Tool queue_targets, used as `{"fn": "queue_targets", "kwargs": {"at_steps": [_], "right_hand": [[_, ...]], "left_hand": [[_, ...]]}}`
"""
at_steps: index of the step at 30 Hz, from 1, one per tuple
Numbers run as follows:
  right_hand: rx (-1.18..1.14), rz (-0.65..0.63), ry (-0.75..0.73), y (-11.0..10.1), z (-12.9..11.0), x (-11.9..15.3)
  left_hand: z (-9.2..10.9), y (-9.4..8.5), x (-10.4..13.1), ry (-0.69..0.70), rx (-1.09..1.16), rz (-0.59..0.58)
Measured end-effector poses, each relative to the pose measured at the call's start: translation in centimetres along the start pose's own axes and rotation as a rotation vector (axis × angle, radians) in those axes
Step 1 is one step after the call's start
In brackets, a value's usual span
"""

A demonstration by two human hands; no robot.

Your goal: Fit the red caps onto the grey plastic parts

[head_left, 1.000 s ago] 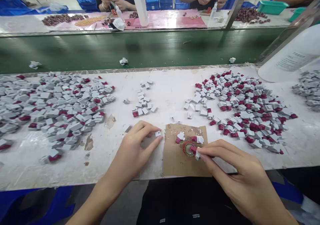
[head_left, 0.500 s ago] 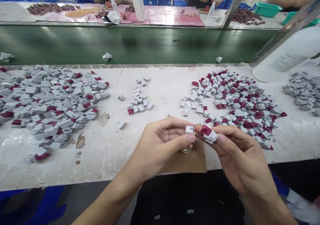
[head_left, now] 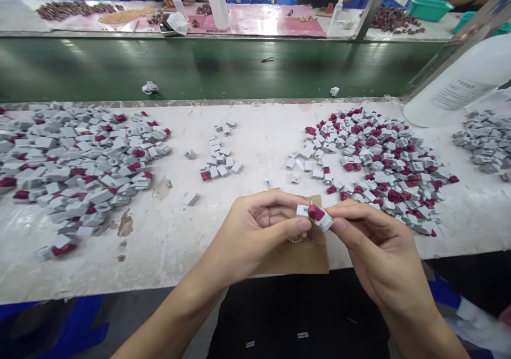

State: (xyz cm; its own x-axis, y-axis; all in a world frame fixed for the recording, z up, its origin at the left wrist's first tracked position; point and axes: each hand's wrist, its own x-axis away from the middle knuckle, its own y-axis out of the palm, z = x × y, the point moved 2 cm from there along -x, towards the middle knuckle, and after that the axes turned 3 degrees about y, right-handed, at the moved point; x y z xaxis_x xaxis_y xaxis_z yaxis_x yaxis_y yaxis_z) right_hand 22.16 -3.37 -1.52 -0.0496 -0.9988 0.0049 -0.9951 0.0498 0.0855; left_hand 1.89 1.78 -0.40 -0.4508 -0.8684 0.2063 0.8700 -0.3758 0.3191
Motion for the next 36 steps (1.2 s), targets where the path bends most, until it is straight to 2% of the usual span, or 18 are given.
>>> {"fn": "queue_targets", "kwargs": {"at_steps": [5,9,14,16,17,18,20,22,24,27,30,32,34,36], "right_hand": [[0.165,-0.051,0.004,-0.1,-1.0,-0.6],[0.138,-0.119,0.042,-0.3,-1.6,-1.0],[0.139,-0.157,0.045,-0.6,-2.7,-2.8],[0.269,-0.167,0.012,-1.0,-3.4,-5.4],[0.357,-0.14,-0.023,-1.2,-3.7,-7.3],[0.465,-0.096,-0.057,-1.5,-4.0,-9.6],[0.659,0.084,-0.155,-2.0,-4.3,-15.2],[0.922,0.212,-0.134,-1.9,-3.9,-21.3],[1.004,0.258,-0.104,-1.4,-3.0,-26.8],[1.065,0.289,-0.053,-0.1,-1.3,-32.4],[1.093,0.285,-0.018,1.3,0.0,-35.0],[1.089,0.258,-0.027,2.2,0.1,-35.4],[1.07,0.211,-0.063,2.6,-0.5,-34.7],[1.041,0.152,-0.114,2.3,-1.7,-32.6]], "left_hand": [[-0.5,-0.3,-0.2,-0.003,-0.044,-0.026],[-0.4,-0.3,-0.2,-0.038,-0.016,-0.037],[2.0,-0.8,-1.9,-0.072,-0.157,-0.106],[3.6,-1.5,-4.0,0.048,-0.362,-0.116],[4.5,-2.0,-5.4,0.148,-0.501,-0.08],[5.3,-2.6,-7.1,0.255,-0.644,-0.022],[6.7,-3.9,-11.0,0.415,-0.862,0.161],[7.4,-5.4,-15.4,0.397,-0.9,0.289],[7.9,-6.7,-19.7,0.329,-0.916,0.444],[8.3,-8.1,-25.0,0.23,-0.985,0.585],[8.4,-9.0,-28.3,0.156,-1.051,0.63],[8.4,-9.6,-29.2,0.098,-1.095,0.615],[8.5,-10.3,-28.8,0.058,-1.138,0.573],[8.8,-11.0,-26.9,0.055,-1.178,0.519]]}}
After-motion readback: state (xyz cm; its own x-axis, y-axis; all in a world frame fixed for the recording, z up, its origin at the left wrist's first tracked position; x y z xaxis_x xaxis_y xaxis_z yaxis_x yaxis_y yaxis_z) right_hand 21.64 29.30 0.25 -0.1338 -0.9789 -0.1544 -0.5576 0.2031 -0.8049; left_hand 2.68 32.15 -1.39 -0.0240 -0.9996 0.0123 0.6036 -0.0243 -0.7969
